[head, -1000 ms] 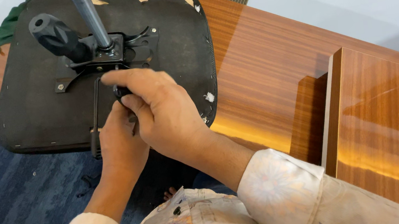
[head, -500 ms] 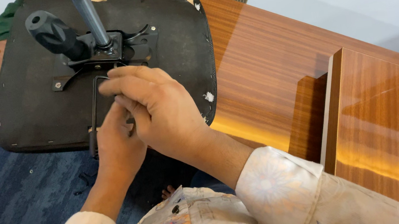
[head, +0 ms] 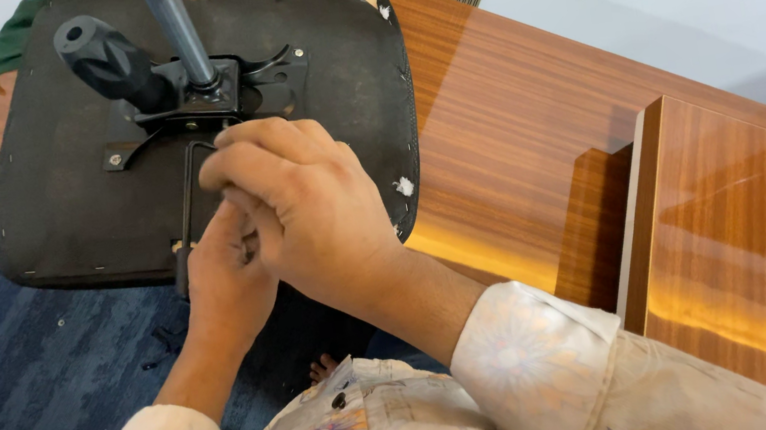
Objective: The person uses a screwdriver to remove screws from the underside of an office chair seat that is placed upside down on a table. The person unscrews several fasteners and sets them aside, partially disassembling the chair base from the seat.
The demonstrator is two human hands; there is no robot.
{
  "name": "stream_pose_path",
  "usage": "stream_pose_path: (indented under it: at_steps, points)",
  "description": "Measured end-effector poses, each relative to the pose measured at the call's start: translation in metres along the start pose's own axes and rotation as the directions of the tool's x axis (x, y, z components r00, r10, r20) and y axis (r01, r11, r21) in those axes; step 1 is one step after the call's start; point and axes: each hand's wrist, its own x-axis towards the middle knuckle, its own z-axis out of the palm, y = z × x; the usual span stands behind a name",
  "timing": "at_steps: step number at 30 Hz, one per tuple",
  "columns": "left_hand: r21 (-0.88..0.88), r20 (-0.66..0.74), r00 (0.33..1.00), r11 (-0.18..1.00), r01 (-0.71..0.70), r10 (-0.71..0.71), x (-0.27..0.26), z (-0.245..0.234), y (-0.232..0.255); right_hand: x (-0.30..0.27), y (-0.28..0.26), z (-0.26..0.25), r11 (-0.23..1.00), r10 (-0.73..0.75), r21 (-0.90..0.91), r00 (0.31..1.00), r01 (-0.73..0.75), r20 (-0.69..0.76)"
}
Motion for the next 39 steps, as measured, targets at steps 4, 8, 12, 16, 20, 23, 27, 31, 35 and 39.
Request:
stream_pose_path:
  at_steps: [4,8,12,16,20,23,27,31,35,39]
  points:
    - [-0.125,-0.022,1.000,0.992,-0.010,0.007,0.005,-0.001,0.001,0.001,-0.002,-0.001,1.000,-0.002,0.023,1.000,0.002,0.020]
    - [0.269,-0.018,0.997,0.961,-0.067,0.075,0.011,-0.002,0.002,-0.001,-0.010,-0.002,0.997,0.039,0.070,0.999,-0.042,0.036]
    - [0.089,-0.007,0.999,0.996,-0.034,0.034,0.000,0.000,0.002,-0.001,-0.009,-0.001,0.990,0.088,0.107,0.995,-0.094,0.056]
    - [-0.180,-0.014,0.998,0.982,-0.057,0.055,-0.002,0.000,0.004,0.000,-0.001,0.000,0.996,0.015,0.090,0.999,-0.018,0.029]
    - [-0.007,-0.024,0.997,0.998,0.070,-0.070,0.004,-0.004,0.007,-0.003,-0.001,0.001,0.991,0.002,0.131,0.999,-0.009,0.055]
    - [0.161,-0.035,0.999,0.987,0.027,-0.021,0.006,-0.005,0.010,-0.004,-0.005,0.000,0.995,-0.018,0.096,0.999,0.015,0.029]
    - [0.218,-0.023,0.995,0.972,-0.088,0.096,0.008,-0.005,0.009,-0.007,-0.009,-0.002,1.000,-0.014,0.009,0.999,0.015,-0.036]
    - [0.204,0.007,0.996,0.975,-0.086,0.087,-0.004,-0.002,0.006,-0.010,-0.009,-0.004,0.999,0.003,0.035,0.999,-0.001,-0.035]
    - [0.157,-0.047,0.992,0.982,-0.108,0.117,-0.009,-0.001,0.005,-0.009,-0.007,-0.005,0.999,-0.007,0.039,1.000,0.008,-0.019]
    - [0.164,-0.041,0.999,0.987,0.007,0.000,-0.003,-0.005,0.009,-0.011,-0.005,-0.006,0.998,-0.002,0.068,1.000,0.001,0.022]
